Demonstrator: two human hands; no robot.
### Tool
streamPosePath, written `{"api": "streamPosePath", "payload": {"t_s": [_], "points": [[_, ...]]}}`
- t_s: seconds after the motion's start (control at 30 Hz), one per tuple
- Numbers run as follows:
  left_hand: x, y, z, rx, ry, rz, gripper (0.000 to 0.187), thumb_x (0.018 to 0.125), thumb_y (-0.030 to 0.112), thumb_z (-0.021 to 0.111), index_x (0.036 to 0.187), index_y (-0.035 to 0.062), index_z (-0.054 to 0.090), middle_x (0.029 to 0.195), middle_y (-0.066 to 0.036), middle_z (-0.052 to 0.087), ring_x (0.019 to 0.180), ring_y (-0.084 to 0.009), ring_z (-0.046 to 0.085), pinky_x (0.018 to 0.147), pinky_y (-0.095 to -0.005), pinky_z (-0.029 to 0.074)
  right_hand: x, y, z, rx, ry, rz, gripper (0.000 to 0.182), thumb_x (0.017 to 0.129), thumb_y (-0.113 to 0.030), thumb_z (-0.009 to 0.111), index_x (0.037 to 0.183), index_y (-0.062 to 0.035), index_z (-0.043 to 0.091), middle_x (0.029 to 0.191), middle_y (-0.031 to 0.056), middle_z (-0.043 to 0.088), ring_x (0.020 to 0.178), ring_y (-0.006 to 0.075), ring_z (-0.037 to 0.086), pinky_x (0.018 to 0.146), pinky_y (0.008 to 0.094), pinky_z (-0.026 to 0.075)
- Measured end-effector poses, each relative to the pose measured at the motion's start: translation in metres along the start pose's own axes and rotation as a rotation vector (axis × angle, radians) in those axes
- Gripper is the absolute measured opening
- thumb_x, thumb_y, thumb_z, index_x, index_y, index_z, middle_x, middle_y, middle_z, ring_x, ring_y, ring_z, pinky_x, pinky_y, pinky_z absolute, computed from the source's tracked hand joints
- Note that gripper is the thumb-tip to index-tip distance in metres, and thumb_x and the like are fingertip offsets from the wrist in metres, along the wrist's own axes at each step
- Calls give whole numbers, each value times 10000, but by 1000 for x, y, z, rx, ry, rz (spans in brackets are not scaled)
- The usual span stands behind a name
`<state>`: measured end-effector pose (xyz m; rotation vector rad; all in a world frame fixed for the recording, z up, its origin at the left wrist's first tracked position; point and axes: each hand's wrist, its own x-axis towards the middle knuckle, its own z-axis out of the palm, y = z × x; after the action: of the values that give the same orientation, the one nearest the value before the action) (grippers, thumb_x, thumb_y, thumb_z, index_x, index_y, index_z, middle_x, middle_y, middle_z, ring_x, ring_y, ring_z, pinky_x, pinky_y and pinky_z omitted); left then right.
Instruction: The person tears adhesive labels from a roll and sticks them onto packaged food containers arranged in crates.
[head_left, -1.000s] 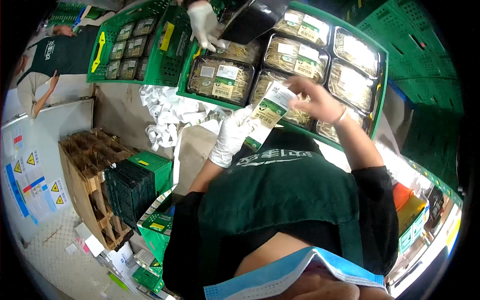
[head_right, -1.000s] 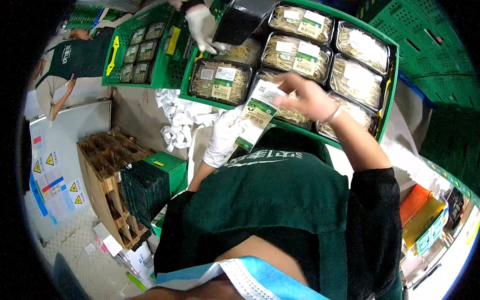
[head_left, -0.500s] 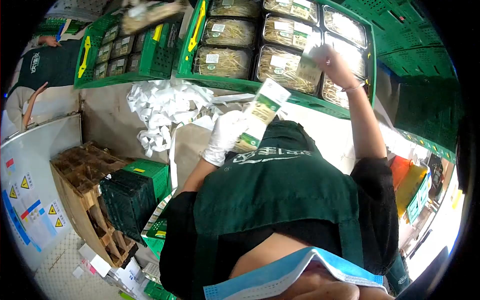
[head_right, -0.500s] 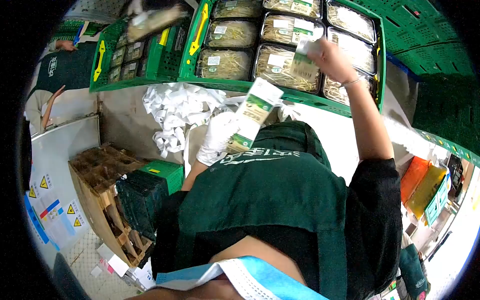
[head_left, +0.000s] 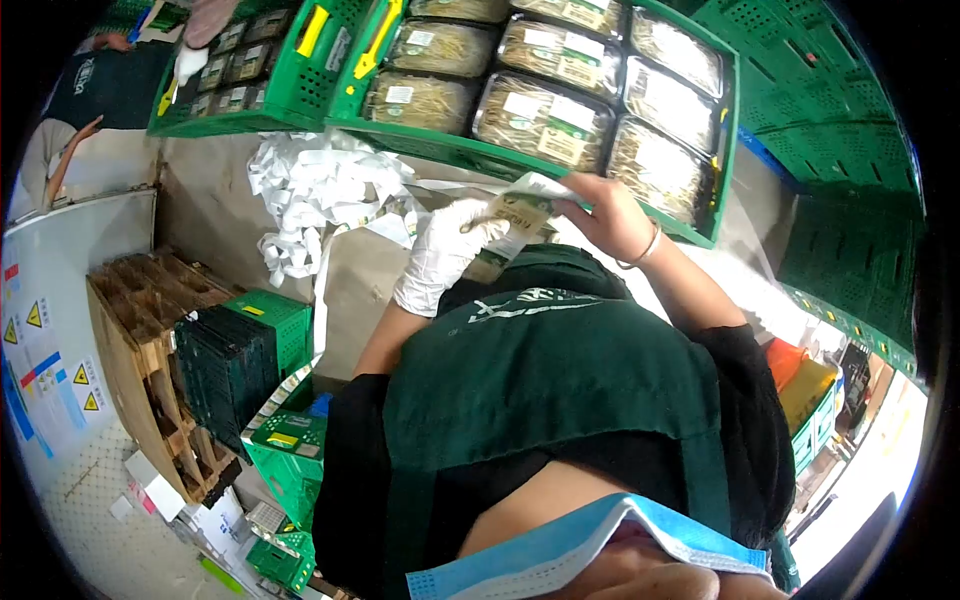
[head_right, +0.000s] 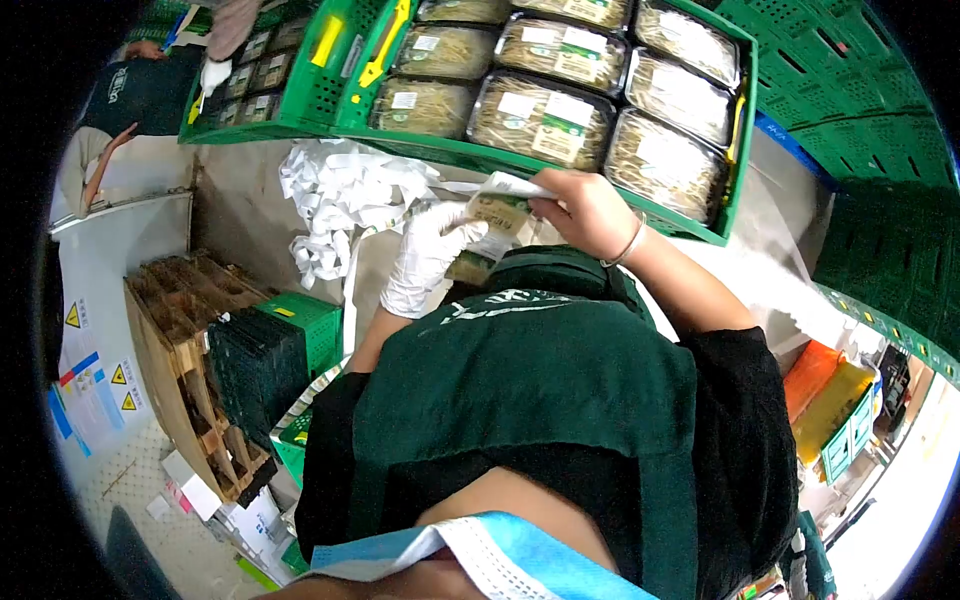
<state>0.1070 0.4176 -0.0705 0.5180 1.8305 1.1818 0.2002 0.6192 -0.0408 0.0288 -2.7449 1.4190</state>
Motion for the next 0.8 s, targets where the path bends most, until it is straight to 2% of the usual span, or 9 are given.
{"api": "streamPosePath", "payload": {"t_s": [0.1, 0.2, 0.27, 0.37, 0.6, 0.7, 0.73, 0.77, 0.8], "points": [[18, 32, 71, -232, 266, 398, 168, 766, 72, 573, 914, -8, 569, 789, -80, 596, 693, -120, 543, 617, -253, 430, -34, 18, -9, 41, 51, 20, 121, 736, -96, 573, 837, -38, 539, 612, 150, 558, 587, 315, 565, 521, 362, 445], [38, 38, 106, 159, 273, 324, 218, 753, 196, 614, 753, -10, 542, 605, -81, 523, 545, -117, 455, 515, -279, 391, -58, 38, -49, -65, 213, -8, 110, 690, -97, 626, 763, -46, 562, 677, 126, 585, 619, 252, 585, 544, 332, 454], [42, 43, 134, -60, 68, 247, 255, 740, 227, 629, 755, -11, 539, 596, -93, 517, 542, -126, 458, 521, -274, 394, -70, 81, -84, -204, 327, 5, 137, 661, -53, 619, 793, -82, 597, 687, 90, 588, 651, 232, 596, 590, 306, 475], [38, 31, 143, 140, 163, 373, 181, 738, 142, 607, 782, -22, 544, 681, -86, 561, 605, -152, 525, 565, -266, 433, -71, 125, -153, -319, 302, 233, 157, 707, -104, 588, 837, -34, 533, 739, 151, 574, 695, 291, 574, 614, 344, 470], [40, 3, 150, -55, 299, 300, 168, 736, 75, 564, 873, -22, 571, 800, -114, 591, 687, -175, 568, 600, -267, 458, -82, 162, -98, -930, 166, 99, 428, 705, -287, 584, 1041, -43, 479, 845, 102, 535, 811, 263, 515, 707, 352, 409], [49, 21, 161, -529, -6, 239, 162, 755, 91, 558, 874, -18, 574, 850, -93, 584, 773, -157, 568, 665, -276, 470, -78, 135, -129, -597, 62, 334, 527, 767, -277, 556, 1192, -17, 383, 1064, 155, 521, 961, 305, 502, 815, 375, 393], [47, 24, 168, -331, 101, 364, 273, 785, 86, 526, 1017, -56, 507, 893, -106, 592, 781, -144, 573, 666, -244, 471, -87, 154, -123, 119, 82, 288, 525, 802, -247, 534, 1225, -7, 337, 1130, 167, 487, 984, 265, 502, 830, 353, 387], [40, 36, 175, -709, 78, 328, 255, 776, 73, 539, 1008, -31, 524, 895, -91, 593, 771, -139, 572, 656, -250, 467, -85, 126, -125, 394, -54, 345, 483, 824, -180, 515, 1223, 15, 322, 1114, 154, 482, 999, 202, 481, 834, 323, 385], [48, 29, 182, -549, 126, 452, 235, 762, 61, 557, 983, -16, 539, 904, -72, 593, 771, -134, 570, 666, -257, 466, -87, 122, -119, 464, -154, 174, 410, 833, -115, 498, 1190, 19, 347, 1070, 146, 491, 981, 181, 480, 811, 295, 401]]}}
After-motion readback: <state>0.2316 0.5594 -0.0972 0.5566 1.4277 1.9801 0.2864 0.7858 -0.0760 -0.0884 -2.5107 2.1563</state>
